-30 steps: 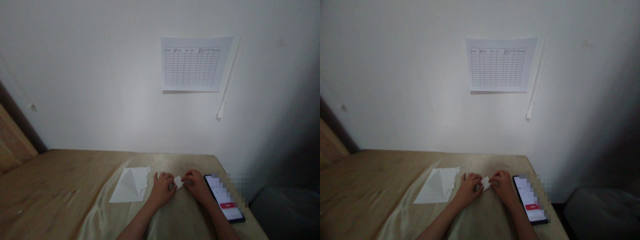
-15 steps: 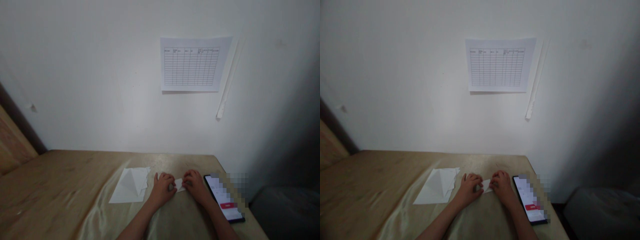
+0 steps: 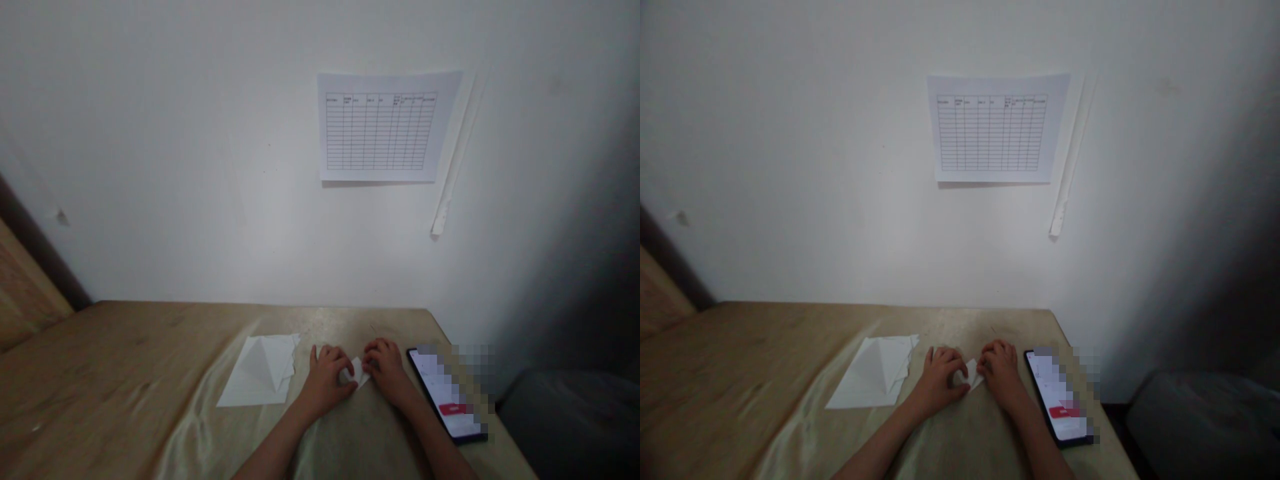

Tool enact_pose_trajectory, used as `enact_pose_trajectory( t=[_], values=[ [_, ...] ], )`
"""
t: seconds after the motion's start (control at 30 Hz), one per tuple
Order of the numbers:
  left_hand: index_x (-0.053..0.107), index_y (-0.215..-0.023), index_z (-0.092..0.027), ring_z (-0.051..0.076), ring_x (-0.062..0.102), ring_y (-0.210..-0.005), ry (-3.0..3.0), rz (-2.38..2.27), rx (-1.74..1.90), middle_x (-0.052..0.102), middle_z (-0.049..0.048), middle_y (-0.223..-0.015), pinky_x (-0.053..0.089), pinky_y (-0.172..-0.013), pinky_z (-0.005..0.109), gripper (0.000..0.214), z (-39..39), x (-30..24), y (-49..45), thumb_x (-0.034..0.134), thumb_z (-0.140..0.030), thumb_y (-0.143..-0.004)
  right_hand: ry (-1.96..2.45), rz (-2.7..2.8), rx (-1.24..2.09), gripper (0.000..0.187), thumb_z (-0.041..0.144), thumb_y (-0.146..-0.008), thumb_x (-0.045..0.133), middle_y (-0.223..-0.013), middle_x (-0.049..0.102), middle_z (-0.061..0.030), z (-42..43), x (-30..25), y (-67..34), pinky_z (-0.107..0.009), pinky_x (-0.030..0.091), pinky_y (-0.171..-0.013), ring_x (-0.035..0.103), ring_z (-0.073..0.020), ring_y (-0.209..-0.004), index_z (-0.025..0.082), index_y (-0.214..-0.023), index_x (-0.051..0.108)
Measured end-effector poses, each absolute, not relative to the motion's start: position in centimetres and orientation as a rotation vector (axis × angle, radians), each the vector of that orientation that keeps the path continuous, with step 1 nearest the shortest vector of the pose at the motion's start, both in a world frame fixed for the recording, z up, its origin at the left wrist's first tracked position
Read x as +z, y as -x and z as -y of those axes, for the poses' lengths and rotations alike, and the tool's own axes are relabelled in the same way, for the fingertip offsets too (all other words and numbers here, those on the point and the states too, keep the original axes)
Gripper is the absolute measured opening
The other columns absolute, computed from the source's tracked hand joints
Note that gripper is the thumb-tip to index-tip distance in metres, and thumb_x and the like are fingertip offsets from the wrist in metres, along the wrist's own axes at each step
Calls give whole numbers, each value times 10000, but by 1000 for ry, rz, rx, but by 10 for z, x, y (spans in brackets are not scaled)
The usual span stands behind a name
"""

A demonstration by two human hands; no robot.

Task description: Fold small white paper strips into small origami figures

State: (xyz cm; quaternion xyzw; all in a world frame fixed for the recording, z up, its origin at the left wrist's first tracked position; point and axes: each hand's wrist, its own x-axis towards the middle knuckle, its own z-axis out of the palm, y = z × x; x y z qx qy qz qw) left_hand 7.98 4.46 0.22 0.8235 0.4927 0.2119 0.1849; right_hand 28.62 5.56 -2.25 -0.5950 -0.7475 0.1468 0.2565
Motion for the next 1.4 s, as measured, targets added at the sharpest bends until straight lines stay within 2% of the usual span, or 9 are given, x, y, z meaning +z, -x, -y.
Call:
enact_pose_trajectory(
  t=[0.27, 0.57, 0.73, 1.1, 1.4],
  values=[
    [721, -931, -312, 293, 510, -1233, -2303, -1405, 572, 667, 5, -1157, 70, -1195, 657, 195, -45, 4, -80, 778, -356, -750, 1646, 2025, 363, 95, 246, -864, 644, -1215, 677, -36, -54, -20, -280, -447, 245, -1136, 454, -265, -1296, 257, -888, 735],
    [726, -901, -299, 286, 540, -1201, -2231, -1445, 604, 686, 1, -1122, 83, -1208, 639, 164, -46, 3, -82, 769, -389, -771, 1658, 2006, 312, 46, 256, -855, 687, -1196, 678, -42, -53, -21, -278, -449, 263, -1128, 484, -269, -1258, 261, -876, 728],
    [731, -883, -289, 285, 557, -1176, -2213, -1470, 633, 697, -6, -1095, 86, -1204, 643, 226, -47, 2, -85, 811, -445, -741, 1647, 1982, 325, 63, 250, -860, 675, -1170, 689, -40, -52, -17, -276, -442, 274, -1121, 488, -275, -1253, 260, -841, 734],
    [739, -877, -294, 293, 548, -1189, -2180, -1472, 605, 698, -2, -1110, 76, -1199, 640, 233, -48, 4, -84, 843, -408, -703, 1706, 1986, 251, 72, 247, -867, 676, -1156, 694, -47, -51, -14, -270, -445, 256, -1128, 480, -284, -1254, 250, -833, 739],
    [737, -899, -297, 287, 542, -1201, -2185, -1472, 555, 691, -4, -1130, 59, -1206, 630, 243, -49, 6, -84, 837, -408, -708, 1763, 1990, 223, 86, 251, -889, 660, -1180, 684, -47, -46, -7, -265, -481, 169, -1175, 455, -292, -1302, 240, -869, 743]
  ],
)
